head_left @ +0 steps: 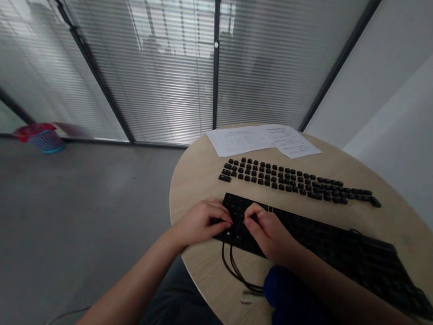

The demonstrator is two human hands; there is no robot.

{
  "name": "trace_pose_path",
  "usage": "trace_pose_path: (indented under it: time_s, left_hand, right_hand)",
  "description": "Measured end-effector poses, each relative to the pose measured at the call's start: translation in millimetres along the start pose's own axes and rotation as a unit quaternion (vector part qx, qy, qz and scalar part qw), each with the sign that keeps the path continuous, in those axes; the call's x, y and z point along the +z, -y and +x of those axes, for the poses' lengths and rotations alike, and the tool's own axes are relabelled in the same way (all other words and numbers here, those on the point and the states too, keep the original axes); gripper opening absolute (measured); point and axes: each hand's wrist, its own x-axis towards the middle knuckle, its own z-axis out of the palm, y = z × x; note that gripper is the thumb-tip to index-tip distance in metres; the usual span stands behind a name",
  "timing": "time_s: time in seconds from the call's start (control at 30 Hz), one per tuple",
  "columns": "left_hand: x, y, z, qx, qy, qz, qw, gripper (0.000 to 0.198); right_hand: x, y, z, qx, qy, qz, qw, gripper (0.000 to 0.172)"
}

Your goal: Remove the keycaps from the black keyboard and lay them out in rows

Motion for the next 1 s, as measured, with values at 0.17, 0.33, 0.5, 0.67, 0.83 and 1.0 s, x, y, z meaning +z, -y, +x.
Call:
trace_pose_path:
  time_s: [0.17,0.33,0.5,0.67,0.83,1.0]
  left_hand:
    - [-0.3,-2,0,-0.02,0.003,0.008,1.0,0.013]
    - [0.3,2,-2,-0.031,0.004,0.007,0.999,0.013]
    - [-0.1,2,-2,-0.042,-0.008,-0.001,0.999,0.011]
    - [-2.1,-2,-3,-0.071,-0.021,-0.007,0.997,0.011]
    - [-4.2,-12,1,-0.079,-0.047,-0.03,0.995,0.018]
    - [-5.6,-22,17,-0.028,0.015,-0.004,0.999,0.009]
  right_hand:
    - [1,9,-2,-0.034,0.028,-0.065,0.997,0.011]
    - [4,8,-2,-0.063,0.02,-0.07,0.995,0.01]
    - [7,-4,-3,-0.02,-0.048,0.014,0.999,0.013]
    - [12,-14,-1,0.025,-0.099,0.092,0.991,0.019]
    - [10,-8,-4,-0.021,-0.106,0.053,0.993,0.013]
    - [5,0,-8,-0.057,-0.106,0.022,0.993,0.01]
